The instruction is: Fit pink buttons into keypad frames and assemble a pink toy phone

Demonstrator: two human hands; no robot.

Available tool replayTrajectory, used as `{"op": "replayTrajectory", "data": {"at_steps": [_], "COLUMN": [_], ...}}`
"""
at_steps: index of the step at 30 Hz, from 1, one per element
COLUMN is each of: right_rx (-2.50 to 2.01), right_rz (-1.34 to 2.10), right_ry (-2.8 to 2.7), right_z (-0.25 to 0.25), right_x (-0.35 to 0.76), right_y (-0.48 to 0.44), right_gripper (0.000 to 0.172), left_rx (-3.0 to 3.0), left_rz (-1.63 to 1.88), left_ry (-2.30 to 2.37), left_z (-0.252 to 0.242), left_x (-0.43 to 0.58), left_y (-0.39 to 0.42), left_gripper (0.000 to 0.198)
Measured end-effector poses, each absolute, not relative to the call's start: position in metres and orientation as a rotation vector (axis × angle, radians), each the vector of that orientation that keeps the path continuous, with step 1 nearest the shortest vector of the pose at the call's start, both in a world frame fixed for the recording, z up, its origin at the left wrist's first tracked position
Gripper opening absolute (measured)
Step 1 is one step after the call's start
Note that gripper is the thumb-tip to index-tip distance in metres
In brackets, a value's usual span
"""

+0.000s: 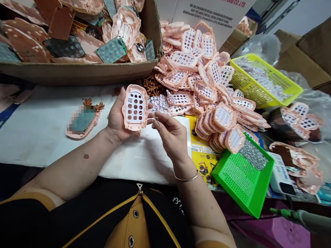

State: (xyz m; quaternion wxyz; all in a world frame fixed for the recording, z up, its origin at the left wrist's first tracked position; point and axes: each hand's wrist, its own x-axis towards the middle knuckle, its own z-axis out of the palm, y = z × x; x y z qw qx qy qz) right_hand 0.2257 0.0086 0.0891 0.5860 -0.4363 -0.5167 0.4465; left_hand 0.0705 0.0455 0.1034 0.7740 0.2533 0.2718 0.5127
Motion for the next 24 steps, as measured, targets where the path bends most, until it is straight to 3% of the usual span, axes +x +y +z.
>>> {"op": "replayTrajectory", "data": {"at_steps": [5, 10, 16, 21, 24], "right_rx": [-0.979, -1.118, -1.178, -1.194, -1.138], "right_rz": [1.065, 0.741, 0.698, 0.676, 0.550], "right_ry": [-1.215, -1.291, -1.256, -1.359, -1.644], "right_z": [0.086, 0.080, 0.082, 0.079, 0.080], "right_x": [0.224, 0.230, 0.241, 0.239, 0.238], "right_y": [0.007, 0.011, 0.013, 0.002, -0.004], "right_gripper": [0.037, 0.015, 0.014, 0.019, 0.033], "left_rx": [0.448, 0.385, 0.418, 0.428, 0.417], "left_rz": [1.113, 1.062, 1.116, 1.142, 1.147], "left_ry": [0.496, 0.517, 0.587, 0.498, 0.460], "left_z": [0.099, 0.102, 0.100, 0.094, 0.097], "left_x": [0.073, 0.075, 0.076, 0.076, 0.076], "left_y": [0.046, 0.043, 0.040, 0.041, 0.041], "left_gripper": [0.067, 0.062, 0.039, 0.032, 0.031]}}
